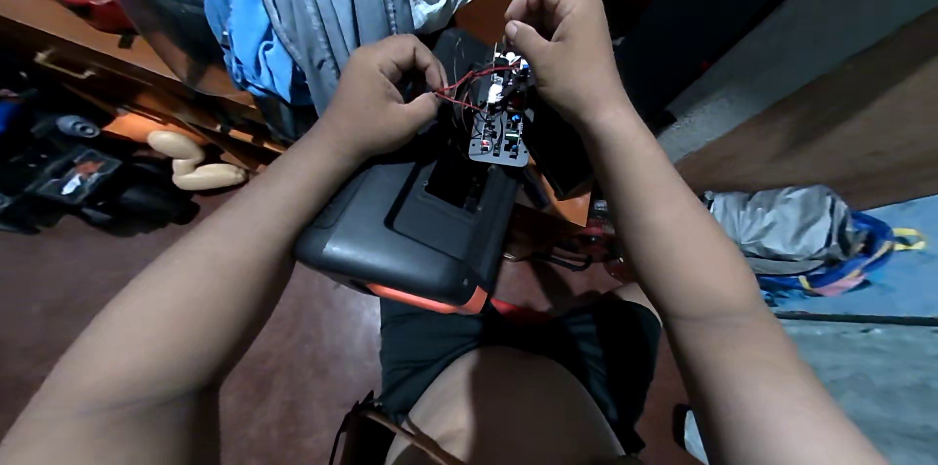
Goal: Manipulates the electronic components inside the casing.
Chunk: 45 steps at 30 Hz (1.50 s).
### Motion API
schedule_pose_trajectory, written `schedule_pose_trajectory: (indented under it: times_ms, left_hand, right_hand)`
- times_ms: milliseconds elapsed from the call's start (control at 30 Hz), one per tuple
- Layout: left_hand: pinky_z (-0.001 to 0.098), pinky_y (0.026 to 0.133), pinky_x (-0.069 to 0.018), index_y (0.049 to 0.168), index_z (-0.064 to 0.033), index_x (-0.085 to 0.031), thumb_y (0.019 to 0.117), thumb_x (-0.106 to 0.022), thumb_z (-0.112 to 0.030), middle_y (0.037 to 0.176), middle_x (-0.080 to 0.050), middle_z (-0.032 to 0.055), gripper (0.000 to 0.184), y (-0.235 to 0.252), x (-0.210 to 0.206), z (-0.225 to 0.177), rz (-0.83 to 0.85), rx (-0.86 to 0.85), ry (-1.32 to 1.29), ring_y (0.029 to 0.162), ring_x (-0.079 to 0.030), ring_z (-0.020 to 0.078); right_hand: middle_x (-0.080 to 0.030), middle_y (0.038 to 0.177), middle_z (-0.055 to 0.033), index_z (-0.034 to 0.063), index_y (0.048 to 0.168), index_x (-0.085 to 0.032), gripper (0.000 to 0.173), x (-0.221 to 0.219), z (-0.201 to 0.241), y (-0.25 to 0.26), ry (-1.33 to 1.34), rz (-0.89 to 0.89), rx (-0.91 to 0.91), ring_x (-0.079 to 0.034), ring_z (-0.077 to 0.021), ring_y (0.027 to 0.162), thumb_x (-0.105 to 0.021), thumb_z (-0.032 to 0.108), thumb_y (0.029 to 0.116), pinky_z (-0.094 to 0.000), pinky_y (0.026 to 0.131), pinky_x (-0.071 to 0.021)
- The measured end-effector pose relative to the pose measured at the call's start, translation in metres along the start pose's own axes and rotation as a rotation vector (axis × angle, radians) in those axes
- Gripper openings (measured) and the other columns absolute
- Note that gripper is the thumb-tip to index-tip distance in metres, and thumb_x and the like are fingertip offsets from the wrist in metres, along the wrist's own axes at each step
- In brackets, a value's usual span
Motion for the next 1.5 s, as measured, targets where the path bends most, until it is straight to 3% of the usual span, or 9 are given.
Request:
schedule_pose_trajectory:
  times_ms: [200,633,933,1133,1267,1500]
  left_hand:
    - [0.0225,0.080,-0.0546,0.101,-0.0052,-0.063,0.0923,-0.064,-0.011,0.100,-0.068,0.0015,0.011,0.000,0.003,0.002,-0.039,0.026,-0.011,0.087,-0.064,0.0038]
    - [0.0207,0.078,-0.0561,0.106,-0.0035,-0.063,0.0922,-0.067,-0.007,0.099,-0.069,0.0007,0.015,-0.001,0.005,0.003,-0.078,0.082,-0.053,0.083,-0.065,0.0024]
    - [0.0197,0.080,-0.0570,0.110,-0.0019,-0.066,0.0962,-0.066,-0.006,0.101,-0.070,-0.0008,0.014,-0.001,0.006,-0.001,-0.079,0.051,-0.056,0.085,-0.066,0.0006]
    - [0.0198,0.079,-0.0566,0.109,-0.0026,-0.065,0.0957,-0.066,-0.007,0.099,-0.070,-0.0009,0.014,-0.001,0.007,0.002,-0.090,0.059,-0.064,0.084,-0.066,0.0009]
    - [0.0193,0.080,-0.0568,0.110,-0.0026,-0.066,0.0970,-0.065,-0.007,0.100,-0.070,-0.0015,0.014,0.000,0.005,0.001,-0.084,0.051,-0.068,0.084,-0.066,0.0003]
    - [0.0182,0.081,-0.0566,0.110,-0.0021,-0.069,0.0998,-0.062,-0.008,0.101,-0.071,-0.0005,0.014,0.000,0.005,-0.001,-0.084,0.033,-0.032,0.086,-0.066,-0.0012]
  right_hand:
    - [-0.071,0.095,-0.0068,0.0007,0.109,-0.067,0.014,0.003,0.003,-0.005,0.144,-0.012,0.044,-0.069,-0.0120,0.083,-0.066,0.002,0.0955,-0.0280,0.078,-0.0599]
    - [-0.072,0.095,-0.0057,-0.0001,0.113,-0.069,0.019,0.001,0.006,-0.010,0.128,0.018,0.063,-0.068,-0.0079,0.080,-0.067,0.003,0.0937,-0.0235,0.074,-0.0584]
    - [-0.068,0.088,-0.0010,0.0075,0.096,-0.069,0.009,0.003,0.006,-0.007,-0.063,0.038,0.027,-0.063,-0.0065,0.075,-0.064,0.006,0.0894,-0.0248,0.068,-0.0534]
    - [-0.069,0.086,-0.0028,0.0045,0.096,-0.068,0.005,0.010,0.012,-0.005,0.103,-0.040,0.081,-0.066,-0.0081,0.075,-0.067,0.003,0.0911,-0.0255,0.069,-0.0570]
    - [-0.068,0.086,-0.0021,0.0052,0.095,-0.068,0.004,0.005,0.015,-0.006,0.053,0.012,0.097,-0.065,-0.0066,0.074,-0.067,0.005,0.0911,-0.0238,0.068,-0.0557]
    - [-0.069,0.090,-0.0015,0.0051,0.109,-0.068,0.016,-0.001,0.021,-0.010,-0.090,0.109,0.118,-0.066,-0.0054,0.076,-0.063,0.008,0.0938,-0.0235,0.070,-0.0564]
Point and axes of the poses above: each hand's wrist, its own y-axis towards the middle knuckle, its own x-axis out of the back of the hand, z = x × y, the point moved 8 cm from there along y, towards the middle knuckle
